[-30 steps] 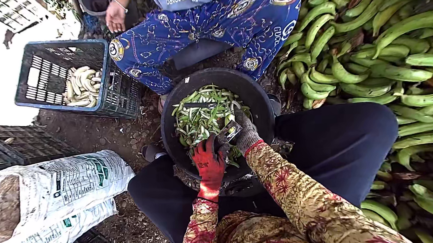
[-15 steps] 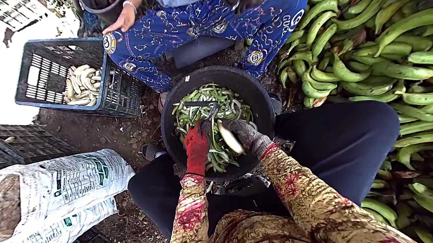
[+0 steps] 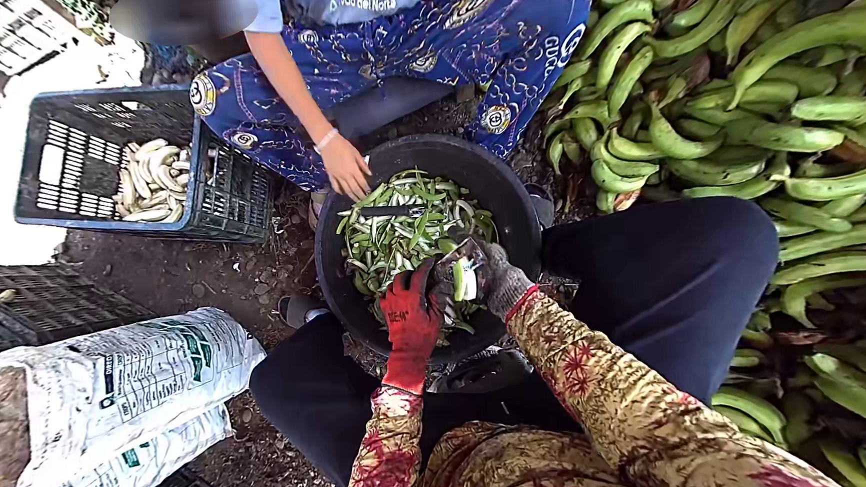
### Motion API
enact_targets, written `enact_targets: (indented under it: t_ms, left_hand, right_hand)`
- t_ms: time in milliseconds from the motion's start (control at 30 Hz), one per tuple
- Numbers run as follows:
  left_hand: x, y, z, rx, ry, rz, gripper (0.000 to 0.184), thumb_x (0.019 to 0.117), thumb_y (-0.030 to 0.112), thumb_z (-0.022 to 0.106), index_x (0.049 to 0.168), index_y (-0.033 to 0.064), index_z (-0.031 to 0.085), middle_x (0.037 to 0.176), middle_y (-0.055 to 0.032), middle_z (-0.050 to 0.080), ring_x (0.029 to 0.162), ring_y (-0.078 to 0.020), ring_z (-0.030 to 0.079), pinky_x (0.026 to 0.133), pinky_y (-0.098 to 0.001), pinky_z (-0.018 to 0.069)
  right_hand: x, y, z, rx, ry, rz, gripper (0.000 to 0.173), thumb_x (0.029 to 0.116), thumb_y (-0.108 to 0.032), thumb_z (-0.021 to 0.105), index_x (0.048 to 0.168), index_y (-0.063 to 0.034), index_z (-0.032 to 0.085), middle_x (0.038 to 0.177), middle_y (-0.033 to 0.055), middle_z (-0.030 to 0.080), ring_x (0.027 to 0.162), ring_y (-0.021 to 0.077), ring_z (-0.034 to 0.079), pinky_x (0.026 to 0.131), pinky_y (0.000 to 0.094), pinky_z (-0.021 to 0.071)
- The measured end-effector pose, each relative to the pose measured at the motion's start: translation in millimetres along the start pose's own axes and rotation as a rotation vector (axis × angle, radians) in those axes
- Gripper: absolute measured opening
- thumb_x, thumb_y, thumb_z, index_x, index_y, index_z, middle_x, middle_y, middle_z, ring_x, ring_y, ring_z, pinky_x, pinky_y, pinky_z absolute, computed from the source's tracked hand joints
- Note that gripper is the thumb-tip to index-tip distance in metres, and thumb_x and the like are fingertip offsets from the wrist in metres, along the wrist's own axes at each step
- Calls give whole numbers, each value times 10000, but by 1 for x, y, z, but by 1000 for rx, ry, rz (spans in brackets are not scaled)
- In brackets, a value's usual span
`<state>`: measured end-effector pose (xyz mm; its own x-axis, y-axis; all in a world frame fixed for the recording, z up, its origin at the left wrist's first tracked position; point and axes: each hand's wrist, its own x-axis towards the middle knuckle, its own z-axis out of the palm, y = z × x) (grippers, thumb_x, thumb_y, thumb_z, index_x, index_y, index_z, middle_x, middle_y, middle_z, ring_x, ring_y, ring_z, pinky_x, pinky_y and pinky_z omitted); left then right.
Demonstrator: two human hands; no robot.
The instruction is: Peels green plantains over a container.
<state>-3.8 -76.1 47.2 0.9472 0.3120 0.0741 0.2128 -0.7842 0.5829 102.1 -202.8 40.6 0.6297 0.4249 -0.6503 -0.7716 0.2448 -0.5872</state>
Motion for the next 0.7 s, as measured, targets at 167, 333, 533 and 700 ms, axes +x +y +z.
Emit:
enact_targets:
  t_ms: [167,333,533,700]
  left_hand:
    - [24,-2,-2,-92,-107,-205,413,1070,343,454,1398,166,631,1237,-198,675,1097,-378,665,920,-585,518]
    - [36,-5,3,-62,-150,-371,433,1091,396,416,1427,196,600,1260,-189,673,1155,-374,645,974,-592,493]
    - [11,-12,-4,-196,-128,-92,438,1064,387,437,1362,151,655,1180,-147,701,1067,-297,676,923,-523,541]
    - [-17,-12,-15,-53,-167,210,544,1020,517,376,1298,190,710,1141,-158,712,1033,-365,682,853,-574,531]
  right_hand:
    - [-11,0,13,-390,72,-215,364,1108,-298,405,1302,-55,595,1030,84,670,899,132,657,818,339,574]
    - [-15,0,2,-593,-49,-151,369,1095,-280,435,1332,-50,600,1059,119,696,881,169,689,789,349,595]
    - [-2,-8,-10,-158,37,8,436,1106,-436,341,1260,-102,575,822,64,672,639,144,639,564,295,556]
    - [6,-26,-12,132,-82,213,529,1074,-512,293,1198,-111,616,760,32,615,548,88,585,468,215,509]
